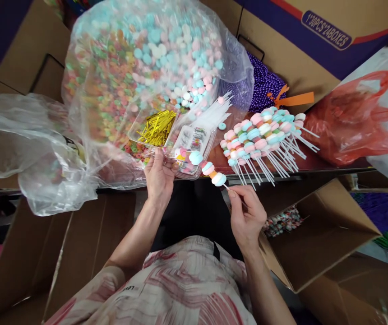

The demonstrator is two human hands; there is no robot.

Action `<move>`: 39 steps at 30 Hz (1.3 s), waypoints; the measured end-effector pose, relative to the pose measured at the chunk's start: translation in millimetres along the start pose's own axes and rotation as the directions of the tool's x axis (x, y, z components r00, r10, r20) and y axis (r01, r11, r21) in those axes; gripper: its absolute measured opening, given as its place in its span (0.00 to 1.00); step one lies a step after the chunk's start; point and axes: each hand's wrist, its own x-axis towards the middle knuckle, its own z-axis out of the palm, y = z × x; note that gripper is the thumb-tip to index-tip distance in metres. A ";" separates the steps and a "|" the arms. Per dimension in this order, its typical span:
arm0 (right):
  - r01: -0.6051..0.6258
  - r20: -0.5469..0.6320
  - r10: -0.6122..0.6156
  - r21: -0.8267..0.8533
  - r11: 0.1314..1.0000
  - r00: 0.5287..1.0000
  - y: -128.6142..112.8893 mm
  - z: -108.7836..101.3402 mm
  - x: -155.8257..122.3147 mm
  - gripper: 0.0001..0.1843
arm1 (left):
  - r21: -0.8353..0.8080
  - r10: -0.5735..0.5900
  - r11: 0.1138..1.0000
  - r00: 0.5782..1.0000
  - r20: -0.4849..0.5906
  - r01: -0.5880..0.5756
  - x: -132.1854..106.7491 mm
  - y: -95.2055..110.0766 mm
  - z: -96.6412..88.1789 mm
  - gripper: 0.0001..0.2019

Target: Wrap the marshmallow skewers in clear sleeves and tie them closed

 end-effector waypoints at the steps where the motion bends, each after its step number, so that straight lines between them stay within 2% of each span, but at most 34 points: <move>1: 0.017 0.010 -0.017 -0.007 1.000 1.000 0.6 0.2 1.9 0.08 | 0.003 -0.004 1.000 1.000 0.006 0.004 -0.4 0.7 -0.3 0.27; 8: 0.124 0.096 -0.118 -0.063 0.990 0.988 5.7 -4.9 9.6 0.06 | 0.052 -0.011 0.999 0.998 0.060 0.008 -0.1 4.2 -4.5 0.25; 11: 0.151 0.134 -0.141 -0.065 0.986 0.981 5.2 -7.4 12.8 0.06 | 0.078 0.022 0.996 0.991 0.132 -0.033 0.6 2.3 -7.9 0.26; 15: 0.115 0.187 -0.108 -0.032 0.993 0.976 6.3 -3.0 14.2 0.06 | 0.132 0.109 0.982 0.973 0.206 -0.138 -0.9 -3.5 -13.7 0.25; 19: 0.060 0.205 -0.061 0.012 0.998 0.977 7.1 7.5 12.9 0.07 | 0.156 0.214 0.956 0.955 0.207 -0.248 -2.4 -9.6 -17.8 0.19; 23: 0.073 0.213 -0.073 0.007 0.997 0.974 5.0 17.1 11.6 0.07 | 0.167 0.228 0.952 0.960 0.164 -0.255 -5.1 -10.5 -16.5 0.17; 25: 0.117 0.200 -0.111 -0.020 0.993 0.973 4.4 21.2 11.0 0.08 | 0.151 0.195 0.964 0.966 0.169 -0.221 -8.7 -8.7 -14.7 0.20; 29: 0.247 0.194 -0.234 -0.050 0.968 0.953 5.8 26.1 11.2 0.08 | 0.159 0.034 0.984 0.963 0.266 -0.079 -14.9 -3.8 -13.7 0.24; 31: 0.279 0.227 -0.259 -0.059 0.959 0.939 7.0 25.4 12.8 0.08 | 0.178 -0.033 0.984 0.961 0.275 -0.017 -14.3 -1.6 -15.0 0.25; 35: 0.253 0.328 -0.222 -0.054 0.966 0.918 8.0 21.2 16.7 0.09 | 0.179 -0.136 0.980 0.951 0.278 0.088 -8.1 1.7 -17.6 0.24; 39: 0.185 0.340 -0.172 -0.007 0.983 0.925 6.4 23.4 16.5 0.09 | 0.183 -0.141 0.979 0.937 0.319 0.085 -6.3 0.8 -18.6 0.25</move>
